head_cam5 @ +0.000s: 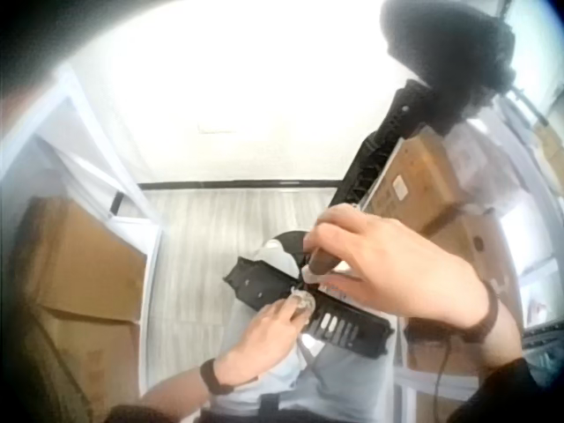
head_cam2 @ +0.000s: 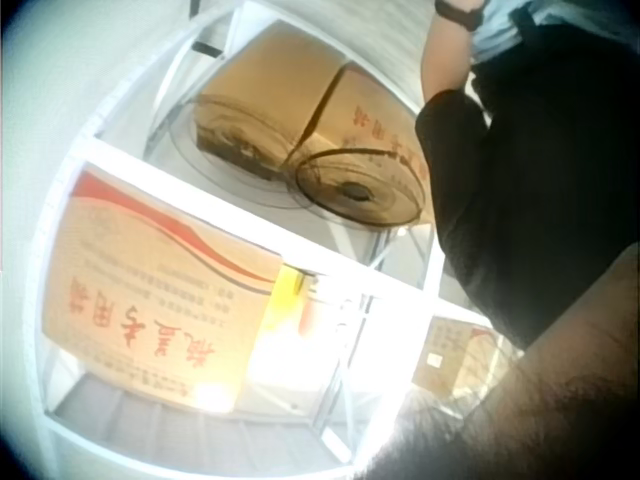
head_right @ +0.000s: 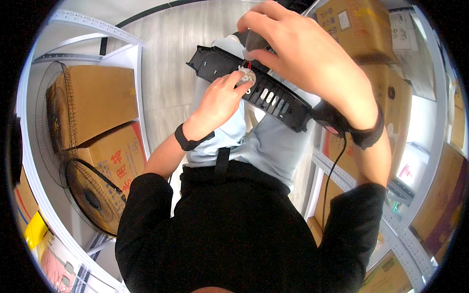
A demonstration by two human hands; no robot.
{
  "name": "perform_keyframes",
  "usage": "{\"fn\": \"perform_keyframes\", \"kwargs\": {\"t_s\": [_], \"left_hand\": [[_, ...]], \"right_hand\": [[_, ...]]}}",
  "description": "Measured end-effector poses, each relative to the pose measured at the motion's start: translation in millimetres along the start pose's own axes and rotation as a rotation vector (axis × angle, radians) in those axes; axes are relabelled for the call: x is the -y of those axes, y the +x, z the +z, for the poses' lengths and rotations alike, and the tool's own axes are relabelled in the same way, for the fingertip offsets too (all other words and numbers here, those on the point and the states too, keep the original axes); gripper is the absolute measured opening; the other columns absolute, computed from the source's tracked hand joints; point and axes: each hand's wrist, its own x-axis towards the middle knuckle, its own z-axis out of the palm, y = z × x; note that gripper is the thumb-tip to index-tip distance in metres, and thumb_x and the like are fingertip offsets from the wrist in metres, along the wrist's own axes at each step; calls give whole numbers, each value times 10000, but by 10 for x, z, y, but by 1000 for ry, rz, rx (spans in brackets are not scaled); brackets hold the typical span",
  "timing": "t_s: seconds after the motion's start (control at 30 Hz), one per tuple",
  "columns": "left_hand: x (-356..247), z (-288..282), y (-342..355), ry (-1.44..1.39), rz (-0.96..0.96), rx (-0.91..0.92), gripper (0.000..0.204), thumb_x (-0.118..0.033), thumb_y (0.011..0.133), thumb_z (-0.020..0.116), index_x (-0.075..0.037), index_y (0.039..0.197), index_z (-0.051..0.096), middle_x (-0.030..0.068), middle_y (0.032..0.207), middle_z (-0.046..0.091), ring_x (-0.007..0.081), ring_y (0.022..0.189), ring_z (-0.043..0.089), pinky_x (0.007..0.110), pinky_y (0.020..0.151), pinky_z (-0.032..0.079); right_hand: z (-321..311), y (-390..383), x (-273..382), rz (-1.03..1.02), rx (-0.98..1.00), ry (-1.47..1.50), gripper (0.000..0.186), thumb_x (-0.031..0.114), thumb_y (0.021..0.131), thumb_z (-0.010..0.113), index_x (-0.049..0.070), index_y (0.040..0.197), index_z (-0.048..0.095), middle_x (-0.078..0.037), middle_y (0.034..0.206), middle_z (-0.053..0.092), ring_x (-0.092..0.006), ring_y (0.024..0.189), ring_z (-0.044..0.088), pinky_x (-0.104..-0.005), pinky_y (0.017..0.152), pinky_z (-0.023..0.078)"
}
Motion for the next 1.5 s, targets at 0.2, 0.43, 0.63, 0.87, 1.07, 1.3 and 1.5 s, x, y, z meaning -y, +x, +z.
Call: {"fn": "perform_keyframes", "kwargs": {"t_s": [0.2, 0.43, 0.63, 0.87, 1.07, 1.3, 1.5], "left_hand": [[1, 10, 9, -1, 19, -22, 345, 6, 763, 639, -75, 1092, 707, 112, 1120, 589, 313, 927, 648, 431, 827, 538], [8, 5, 4, -10, 13, -9, 369, 22, 752, 638, -66, 1106, 696, 122, 1125, 589, 316, 930, 650, 431, 828, 537], [19, 42, -3, -10, 15, -13, 393, 21, 747, 647, -73, 1127, 686, 117, 1141, 587, 319, 959, 647, 429, 843, 537], [29, 29, -20, -35, 18, -24, 414, 31, 748, 642, -84, 1144, 680, 110, 1170, 580, 324, 979, 641, 429, 865, 535], [51, -7, -30, -66, 38, -17, 455, 71, 744, 616, -85, 1168, 665, 108, 1187, 572, 331, 1003, 626, 428, 870, 532], [106, -8, -38, -91, 34, 6, 457, 90, 749, 596, -94, 1159, 674, 101, 1183, 577, 328, 999, 626, 429, 880, 532], [134, -33, -31, -30, 140, -39, 364, -35, 787, 610, -67, 1142, 686, 91, 1130, 562, 281, 957, 621, 405, 849, 532]], "right_hand": [[-44, 1, -23, 17, 99, -143, 284, 95, 857, 723, 62, 1116, 610, -101, 1092, 633, -326, 954, 664, -372, 755, 550], [-23, -39, -46, -36, -20, -157, 287, 127, 866, 720, 56, 1121, 608, -118, 1064, 641, -347, 943, 658, -390, 757, 540], [-26, -93, -85, -18, 83, -138, 325, 99, 835, 732, 45, 1125, 596, -129, 1017, 641, -358, 873, 652, -397, 726, 528], [-28, -34, -48, 43, 38, -138, 343, 93, 821, 743, 39, 1132, 609, -129, 1015, 659, -350, 858, 663, -395, 717, 533], [-62, -56, -62, -43, 116, -99, 303, 29, 805, 731, 39, 1094, 641, -122, 1020, 666, -347, 894, 664, -399, 745, 542], [-21, -49, -125, -19, 97, 25, 289, 55, 826, 736, 59, 1103, 651, -110, 1019, 664, -313, 874, 688, -367, 742, 559], [36, -128, -116, 21, 71, 104, 269, 61, 844, 730, 56, 1097, 637, -102, 1011, 660, -294, 877, 699, -354, 747, 567]]}}
